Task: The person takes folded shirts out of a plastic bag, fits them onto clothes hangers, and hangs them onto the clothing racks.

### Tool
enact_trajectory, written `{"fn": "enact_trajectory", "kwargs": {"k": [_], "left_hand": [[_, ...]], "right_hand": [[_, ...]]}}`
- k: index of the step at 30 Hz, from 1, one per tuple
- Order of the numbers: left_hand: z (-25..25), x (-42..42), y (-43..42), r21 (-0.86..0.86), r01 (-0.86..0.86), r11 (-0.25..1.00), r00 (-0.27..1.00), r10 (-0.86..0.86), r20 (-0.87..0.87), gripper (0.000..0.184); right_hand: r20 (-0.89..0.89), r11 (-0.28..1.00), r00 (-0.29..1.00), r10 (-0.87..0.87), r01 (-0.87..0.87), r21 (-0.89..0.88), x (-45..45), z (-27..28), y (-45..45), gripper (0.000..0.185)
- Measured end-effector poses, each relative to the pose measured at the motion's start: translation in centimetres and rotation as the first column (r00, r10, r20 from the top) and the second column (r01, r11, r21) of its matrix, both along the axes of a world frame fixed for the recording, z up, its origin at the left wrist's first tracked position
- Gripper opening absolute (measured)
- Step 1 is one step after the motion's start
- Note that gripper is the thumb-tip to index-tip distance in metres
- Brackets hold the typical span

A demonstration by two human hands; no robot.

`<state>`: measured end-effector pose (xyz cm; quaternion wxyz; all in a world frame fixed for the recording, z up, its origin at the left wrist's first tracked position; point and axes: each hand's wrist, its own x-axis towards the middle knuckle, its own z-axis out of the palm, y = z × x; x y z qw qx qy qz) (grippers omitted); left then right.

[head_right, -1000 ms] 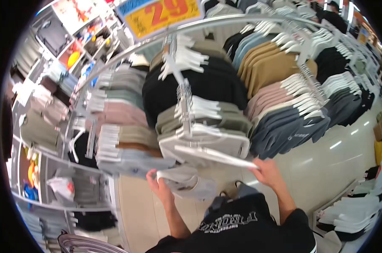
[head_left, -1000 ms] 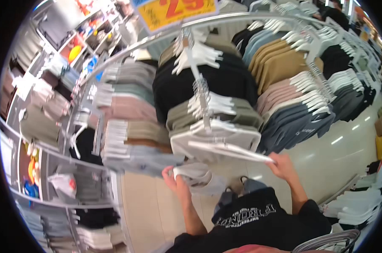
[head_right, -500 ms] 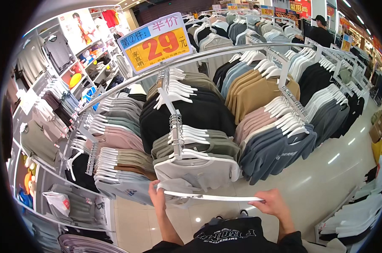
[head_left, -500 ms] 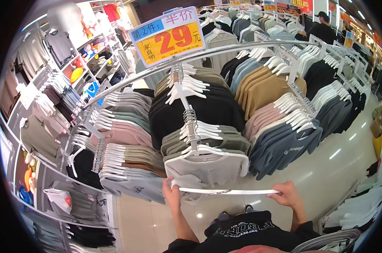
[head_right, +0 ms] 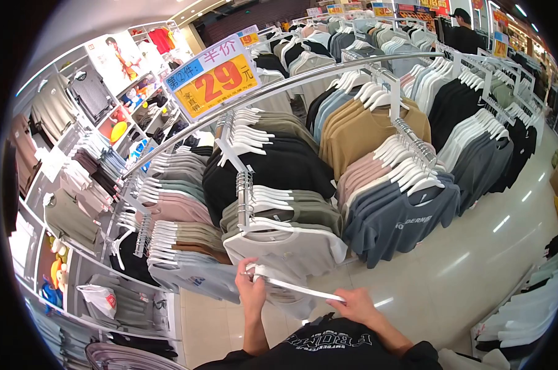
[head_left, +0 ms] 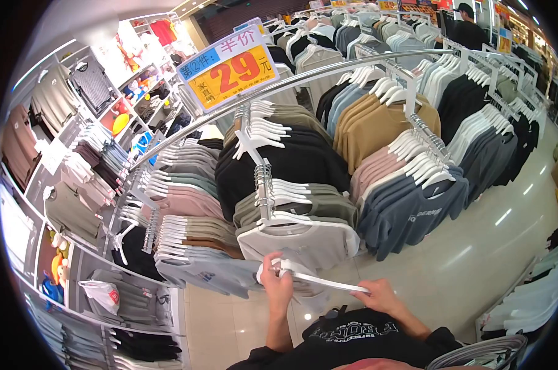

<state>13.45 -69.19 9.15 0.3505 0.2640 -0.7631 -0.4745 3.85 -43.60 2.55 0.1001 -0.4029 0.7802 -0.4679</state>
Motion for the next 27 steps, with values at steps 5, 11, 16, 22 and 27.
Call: {"fn": "enact_trajectory", "kwargs": {"k": [5,11,16,22,27], "left_hand": [[4.0,0.1,4.5,0.132,-0.027,0.991,0.986,0.048,-0.160,0.042],[1.1,0.6,3.6,-0.561,-0.131,0.817,0.963,-0.028,-0.266,0.037],[2.3,-0.3,3.2,-0.575,-0.002,0.818,0.965,-0.149,-0.215,0.032],[0.9,0.2,2.9,-0.401,0.230,0.887,0.960,-0.275,-0.058,0.025],[0.7,0.7,2.8,-0.115,0.221,0.969,0.964,-0.235,-0.128,0.028]], "right_hand": [[0.259,1.000,0.966,0.010,-0.007,-0.013,1.1,1.2,1.1,0.017],[0.240,0.990,0.967,0.086,-0.056,-0.127,0.6,1.4,3.1,0.014],[0.265,0.981,0.953,0.145,-0.104,-0.164,1.6,3.7,3.5,0.015],[0.628,0.935,0.764,0.148,0.100,-0.342,0.8,-3.7,4.0,0.029],[0.802,0.969,0.595,-0.050,0.223,-0.105,-0.8,-11.8,3.6,0.030]]}}
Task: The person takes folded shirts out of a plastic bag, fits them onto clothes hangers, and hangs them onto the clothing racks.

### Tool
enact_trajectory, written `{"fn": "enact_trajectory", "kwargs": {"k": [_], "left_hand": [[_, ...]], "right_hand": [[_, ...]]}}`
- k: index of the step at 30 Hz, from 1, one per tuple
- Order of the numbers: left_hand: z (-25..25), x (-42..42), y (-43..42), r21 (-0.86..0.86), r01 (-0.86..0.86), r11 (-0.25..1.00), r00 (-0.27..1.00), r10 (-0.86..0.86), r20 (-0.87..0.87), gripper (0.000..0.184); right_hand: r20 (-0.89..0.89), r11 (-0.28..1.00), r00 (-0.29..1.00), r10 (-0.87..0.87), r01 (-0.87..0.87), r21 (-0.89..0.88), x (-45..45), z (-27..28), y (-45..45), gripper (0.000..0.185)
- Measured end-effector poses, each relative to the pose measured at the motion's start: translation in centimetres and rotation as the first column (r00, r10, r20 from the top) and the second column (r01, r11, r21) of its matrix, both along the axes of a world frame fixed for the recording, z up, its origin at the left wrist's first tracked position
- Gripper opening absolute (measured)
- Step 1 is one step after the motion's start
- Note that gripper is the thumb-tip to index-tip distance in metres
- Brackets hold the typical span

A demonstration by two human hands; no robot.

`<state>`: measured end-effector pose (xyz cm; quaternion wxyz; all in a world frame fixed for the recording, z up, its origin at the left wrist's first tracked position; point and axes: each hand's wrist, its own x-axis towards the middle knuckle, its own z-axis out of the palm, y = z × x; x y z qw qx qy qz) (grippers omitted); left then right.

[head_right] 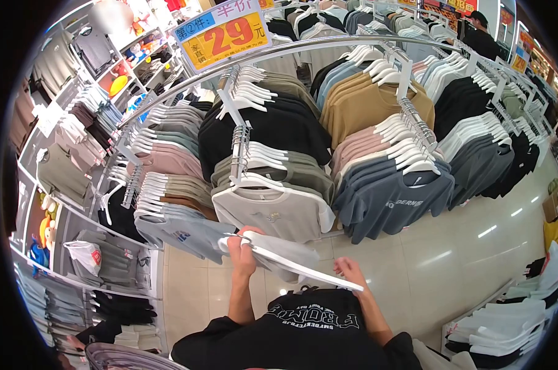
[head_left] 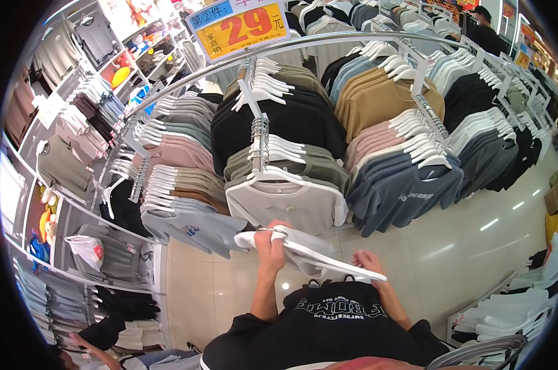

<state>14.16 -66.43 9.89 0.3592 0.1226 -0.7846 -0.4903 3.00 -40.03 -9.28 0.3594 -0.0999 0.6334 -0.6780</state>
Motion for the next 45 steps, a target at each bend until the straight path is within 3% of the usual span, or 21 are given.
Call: {"fn": "enact_trajectory", "kwargs": {"k": [1,4,5,8,11,14,15,18,21,24,25,28,30,34,36,37,41,44,45], "left_hand": [[0.0,0.0,0.2,0.048,0.005,0.999,1.000,-0.004,-0.001,0.029],[0.3,-0.1,1.2,0.159,0.018,0.987,0.999,-0.022,0.024,0.030],[0.4,-0.1,1.8,0.179,0.024,0.983,0.998,-0.033,0.048,0.031],[-0.1,-0.1,2.9,0.222,0.034,0.974,0.986,-0.069,0.152,0.035],[0.5,-0.5,4.5,0.268,0.076,0.960,0.980,-0.122,0.160,0.038],[0.2,-0.6,5.2,0.349,0.134,0.927,0.971,-0.193,0.139,0.037],[0.2,-0.6,5.4,0.365,0.136,0.921,0.968,-0.201,0.148,0.036],[0.2,-0.7,5.3,0.368,0.150,0.918,0.977,-0.195,0.090,0.035],[-0.5,-0.6,4.7,0.393,0.105,0.913,0.987,-0.143,0.069,0.035],[-1.8,-0.5,4.2,0.451,0.076,0.889,0.993,-0.109,0.047,0.032],[-1.7,-0.5,4.3,0.447,0.068,0.892,0.994,-0.099,0.047,0.031],[-1.2,-0.5,4.5,0.458,0.066,0.887,0.994,-0.097,0.043,0.028],[-1.4,-0.5,4.4,0.492,0.103,0.864,0.991,-0.132,0.023,0.028],[-2.1,-0.4,4.4,0.506,0.083,0.858,0.994,-0.108,0.020,0.031],[-1.9,-0.2,4.5,0.516,0.070,0.854,0.995,-0.100,0.031,0.032],[-1.7,-0.2,4.5,0.499,0.058,0.865,0.996,-0.087,0.034,0.032],[-1.4,0.1,4.7,0.457,0.025,0.889,0.998,-0.047,0.037,0.034],[-1.1,0.4,4.7,0.468,0.018,0.884,0.999,-0.040,0.037,0.035],[-1.1,0.5,4.6,0.475,0.017,0.880,0.998,-0.040,0.039,0.036]], "right_hand": [[0.043,0.993,0.993,0.111,-0.112,0.030,0.3,-1.3,-0.1,0.024],[-0.402,0.979,0.896,0.191,-0.204,0.011,2.3,-1.9,-2.0,0.033],[-0.416,0.967,0.873,0.253,-0.239,0.085,2.7,-0.2,-2.7,0.041],[-0.263,0.974,0.941,0.212,-0.226,-0.025,2.5,-0.9,-4.9,0.042],[-0.288,0.942,0.910,0.298,-0.329,-0.065,0.9,-3.2,-5.9,0.044],[-0.236,0.944,0.914,0.330,-0.317,0.093,0.3,-1.4,-6.8,0.046],[-0.123,0.957,0.950,0.287,-0.281,0.067,0.3,-1.8,-7.2,0.046],[-0.166,0.909,0.899,0.405,-0.376,0.179,0.3,0.1,-6.9,0.042],[-0.028,0.929,0.935,0.352,-0.353,-0.112,1.4,1.4,-6.3,0.045],[-0.031,0.866,0.894,0.447,-0.441,-0.234,1.5,2.8,-4.7,0.051],[-0.148,0.860,0.864,0.481,-0.498,-0.112,1.7,2.7,-4.5,0.059],[-0.152,0.792,0.836,0.527,-0.548,-0.268,1.9,1.4,-4.0,0.062],[-0.115,0.796,0.812,0.572,-0.584,-0.160,1.6,5.9,-3.8,0.068],[-0.129,0.783,0.795,0.593,-0.606,-0.140,2.0,4.2,-4.1,0.072],[-0.113,0.773,0.774,0.623,-0.631,-0.061,2.4,7.3,-4.1,0.074],[-0.251,0.794,0.785,0.567,-0.602,-0.088,2.9,4.9,-4.2,0.075],[-0.288,0.794,0.785,0.549,-0.597,-0.113,3.0,5.5,-4.5,0.066],[-0.192,0.876,0.855,0.482,-0.466,0.126,3.7,4.9,-4.9,0.057],[-0.281,0.920,0.877,0.391,-0.385,0.077,3.8,4.4,-5.2,0.046]]}}
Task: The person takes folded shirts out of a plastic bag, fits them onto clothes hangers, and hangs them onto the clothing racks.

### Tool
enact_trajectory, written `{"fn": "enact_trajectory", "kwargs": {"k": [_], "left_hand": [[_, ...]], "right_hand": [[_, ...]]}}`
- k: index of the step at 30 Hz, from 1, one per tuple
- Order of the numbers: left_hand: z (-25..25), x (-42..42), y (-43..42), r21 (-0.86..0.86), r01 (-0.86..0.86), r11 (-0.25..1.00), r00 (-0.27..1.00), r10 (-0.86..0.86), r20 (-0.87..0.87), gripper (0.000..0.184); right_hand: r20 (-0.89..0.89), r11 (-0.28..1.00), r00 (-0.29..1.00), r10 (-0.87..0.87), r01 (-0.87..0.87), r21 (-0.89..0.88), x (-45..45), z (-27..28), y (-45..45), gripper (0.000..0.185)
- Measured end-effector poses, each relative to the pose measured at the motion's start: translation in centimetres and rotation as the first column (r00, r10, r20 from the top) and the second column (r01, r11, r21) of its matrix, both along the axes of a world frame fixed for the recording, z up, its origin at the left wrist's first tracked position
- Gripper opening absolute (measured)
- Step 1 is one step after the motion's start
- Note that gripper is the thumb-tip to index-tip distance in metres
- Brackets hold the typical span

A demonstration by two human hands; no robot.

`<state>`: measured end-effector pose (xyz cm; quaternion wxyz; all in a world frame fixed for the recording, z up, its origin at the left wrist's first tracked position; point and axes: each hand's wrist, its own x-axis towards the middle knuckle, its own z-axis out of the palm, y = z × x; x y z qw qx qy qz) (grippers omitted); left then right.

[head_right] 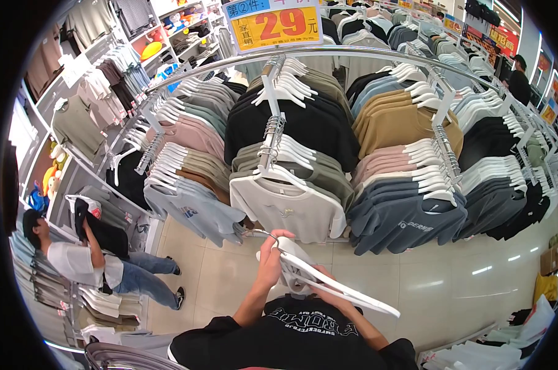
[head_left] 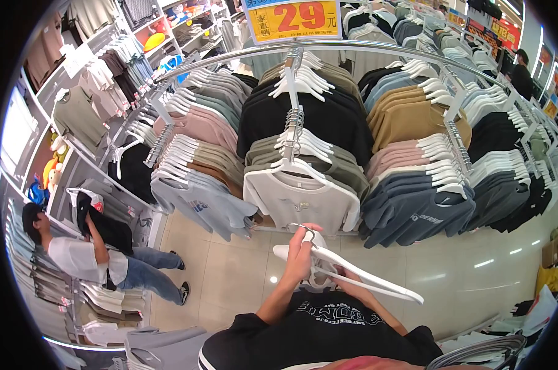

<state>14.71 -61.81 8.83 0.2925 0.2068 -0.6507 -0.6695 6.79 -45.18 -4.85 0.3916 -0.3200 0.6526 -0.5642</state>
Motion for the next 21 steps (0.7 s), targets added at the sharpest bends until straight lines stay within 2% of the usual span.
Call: {"fn": "enact_trajectory", "kwargs": {"k": [4,7,9,14,17,21], "left_hand": [[-0.7,0.2,-0.5,-0.028,-0.019,0.999,1.000,0.018,-0.020,0.034],[-1.2,0.5,-0.7,0.007,0.001,1.000,1.000,-0.001,0.001,0.034],[-1.6,0.5,-0.8,0.041,0.037,0.998,0.999,-0.037,0.016,0.034],[-0.8,-0.1,-0.3,-0.030,0.115,0.993,0.993,-0.114,0.025,0.035],[-0.8,-0.2,-0.5,-0.020,0.145,0.989,0.989,-0.144,0.033,0.036],[-1.7,0.2,-2.2,0.072,0.216,0.974,0.974,-0.220,0.056,0.035]], "right_hand": [[-0.173,0.974,0.961,-0.216,0.225,0.029,-0.4,0.2,-0.1,0.035],[-0.222,0.964,0.947,-0.233,0.255,0.077,-1.5,-1.2,0.0,0.038],[-0.320,0.946,0.900,-0.295,0.322,0.034,-1.4,-0.6,-0.4,0.034],[-0.482,0.917,0.794,-0.371,0.396,-0.052,-1.0,-0.4,-1.8,0.032],[-0.501,0.916,0.783,-0.368,0.399,-0.050,-2.1,-1.3,-1.4,0.032],[-0.445,0.842,0.730,-0.518,0.526,-0.118,-5.8,-3.3,1.5,0.029]]}}
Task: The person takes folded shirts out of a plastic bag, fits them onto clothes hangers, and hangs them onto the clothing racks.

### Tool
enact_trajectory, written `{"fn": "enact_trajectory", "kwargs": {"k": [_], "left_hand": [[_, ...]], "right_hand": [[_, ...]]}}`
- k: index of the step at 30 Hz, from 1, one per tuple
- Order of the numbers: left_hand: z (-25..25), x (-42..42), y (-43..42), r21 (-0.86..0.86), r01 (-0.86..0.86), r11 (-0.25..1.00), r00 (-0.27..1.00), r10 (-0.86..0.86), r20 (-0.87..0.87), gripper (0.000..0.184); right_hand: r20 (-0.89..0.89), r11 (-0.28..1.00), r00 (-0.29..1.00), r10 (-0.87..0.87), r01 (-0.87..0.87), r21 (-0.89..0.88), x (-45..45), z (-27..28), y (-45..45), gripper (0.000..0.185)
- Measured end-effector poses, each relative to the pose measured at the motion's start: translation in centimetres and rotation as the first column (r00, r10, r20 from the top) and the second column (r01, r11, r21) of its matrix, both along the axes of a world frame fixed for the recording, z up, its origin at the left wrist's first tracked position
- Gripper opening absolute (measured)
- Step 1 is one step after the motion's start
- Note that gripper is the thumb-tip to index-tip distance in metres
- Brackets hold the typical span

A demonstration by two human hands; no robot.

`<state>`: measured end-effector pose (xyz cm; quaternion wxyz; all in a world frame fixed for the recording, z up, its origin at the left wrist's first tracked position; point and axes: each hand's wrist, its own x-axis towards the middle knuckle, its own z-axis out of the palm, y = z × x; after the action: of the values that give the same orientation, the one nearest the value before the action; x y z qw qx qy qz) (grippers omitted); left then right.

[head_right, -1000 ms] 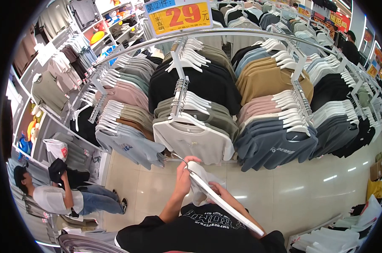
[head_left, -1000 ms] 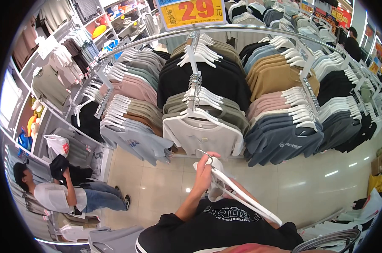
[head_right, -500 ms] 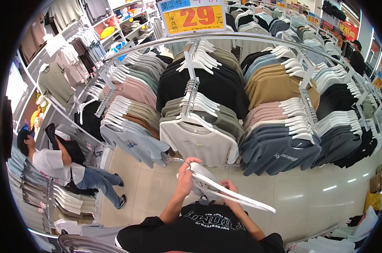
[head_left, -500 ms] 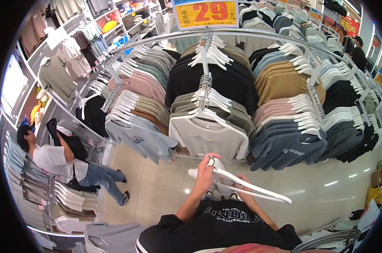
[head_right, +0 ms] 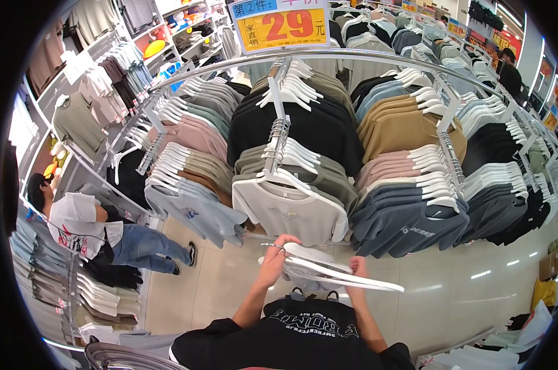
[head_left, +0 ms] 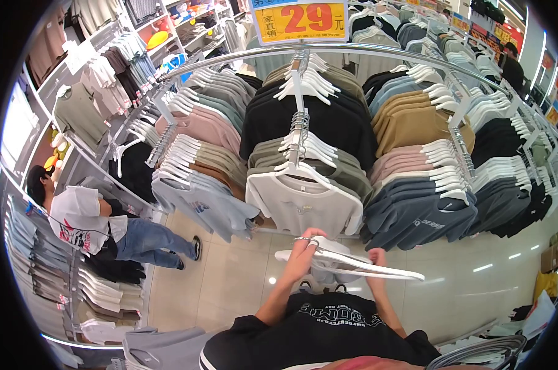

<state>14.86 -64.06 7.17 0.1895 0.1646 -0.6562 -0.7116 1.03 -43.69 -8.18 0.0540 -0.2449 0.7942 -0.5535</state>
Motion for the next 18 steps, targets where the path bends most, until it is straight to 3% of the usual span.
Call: {"fn": "enact_trajectory", "kwargs": {"k": [2,4,5,7,11,14,17,18], "left_hand": [[-2.4,0.4,-1.2,-0.056,0.096,0.994,0.993,-0.093,0.067,0.029],[-2.7,1.1,-1.9,-0.045,0.243,0.969,0.950,-0.228,0.215,0.028],[-2.2,1.4,-2.1,0.000,0.333,0.943,0.893,-0.315,0.321,0.031],[-3.9,1.3,-2.5,0.063,0.524,0.850,0.729,-0.485,0.483,0.044],[-6.4,1.4,-0.2,-0.074,0.718,0.692,0.660,-0.644,0.388,0.048],[-7.9,1.1,0.3,0.031,0.718,0.695,0.654,-0.689,0.310,0.048],[-6.4,1.3,0.0,0.136,0.651,0.747,0.728,-0.665,0.165,0.044],[-6.5,1.3,-0.5,0.159,0.654,0.740,0.707,-0.672,0.220,0.044]], "right_hand": [[0.014,0.997,0.998,-0.062,0.062,-0.055,-1.5,0.7,1.9,0.028],[0.331,0.977,0.941,-0.071,0.133,-0.167,-1.8,3.7,3.2,0.028],[0.477,0.960,0.877,-0.059,0.181,-0.214,-2.1,4.7,3.7,0.027],[0.504,0.948,0.864,-0.005,0.164,-0.272,-2.5,4.8,4.4,0.025],[0.350,0.938,0.937,-0.018,0.137,-0.318,-3.4,4.5,4.6,0.027],[0.414,0.920,0.910,0.002,0.160,-0.357,-4.4,5.9,5.9,0.028],[0.502,0.910,0.865,-0.007,0.214,-0.356,-5.2,7.8,7.0,0.031],[0.507,0.915,0.861,0.030,0.181,-0.361,-5.3,8.2,7.1,0.033]]}}
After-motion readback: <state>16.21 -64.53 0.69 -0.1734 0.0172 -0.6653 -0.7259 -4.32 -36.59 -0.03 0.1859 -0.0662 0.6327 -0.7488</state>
